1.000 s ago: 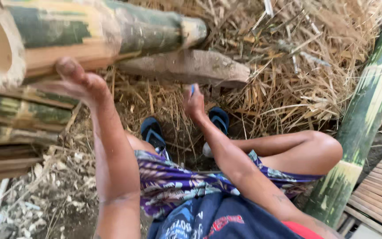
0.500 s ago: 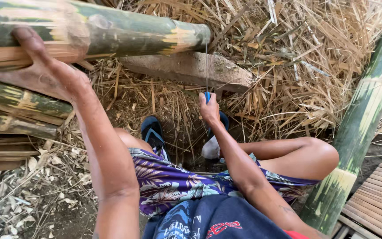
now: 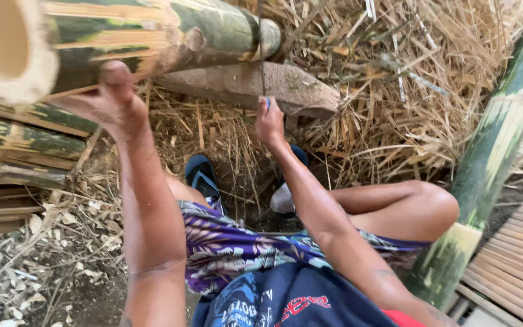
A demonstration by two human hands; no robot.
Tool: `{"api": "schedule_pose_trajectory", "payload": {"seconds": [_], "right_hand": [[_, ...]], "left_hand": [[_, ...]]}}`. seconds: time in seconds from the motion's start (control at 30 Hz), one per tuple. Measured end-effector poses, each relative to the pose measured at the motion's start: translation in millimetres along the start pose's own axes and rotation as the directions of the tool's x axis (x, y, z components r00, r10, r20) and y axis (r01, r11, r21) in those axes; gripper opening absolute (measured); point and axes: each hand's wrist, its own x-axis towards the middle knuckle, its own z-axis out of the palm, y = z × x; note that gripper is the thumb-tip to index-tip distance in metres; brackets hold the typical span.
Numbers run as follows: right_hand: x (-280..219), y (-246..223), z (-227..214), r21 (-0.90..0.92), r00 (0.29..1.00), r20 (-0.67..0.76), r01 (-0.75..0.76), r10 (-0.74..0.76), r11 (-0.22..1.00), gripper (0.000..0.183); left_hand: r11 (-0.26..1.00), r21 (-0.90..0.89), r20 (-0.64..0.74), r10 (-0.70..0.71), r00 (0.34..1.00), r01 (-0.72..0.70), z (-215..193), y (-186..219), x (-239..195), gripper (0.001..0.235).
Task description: The person sits on the ground and uses a hand saw to cut a large bamboo pole that is resting on a wooden log. They hold the bamboo steady with their left hand while sawing with their right hand, creating a cut through the material.
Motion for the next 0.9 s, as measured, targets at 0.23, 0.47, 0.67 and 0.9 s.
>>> {"api": "schedule_pose_trajectory", "payload": {"seconds": [0.23, 0.47, 0.67, 0.9], "right_hand": [[-28, -16, -12, 0.035, 0.991, 0.024, 0.13, -0.131, 0.991, 0.043], [38, 101, 5, -0.082, 0.987, -0.032, -0.162, 0.16, 0.983, 0.05], [16, 17, -7, -0.041, 0.995, -0.063, 0.071, -0.074, 0.997, 0.046], [-24, 18, 47, 0.048, 0.977, 0.052, -0.208, 0.205, 0.977, 0.047]], "left_hand": [[0.951, 0.214, -0.028, 0.234, 0.972, -0.223, -11, -12, 12, 0.104], [0.985, 0.097, -0.025, 0.146, 0.989, -0.143, 2, 1, 12, 0.09], [0.996, 0.069, -0.005, 0.049, 0.999, -0.049, 0, -8, 2, 0.072], [0.987, 0.079, -0.019, 0.145, 0.989, -0.143, -5, -9, -2, 0.074]]}}
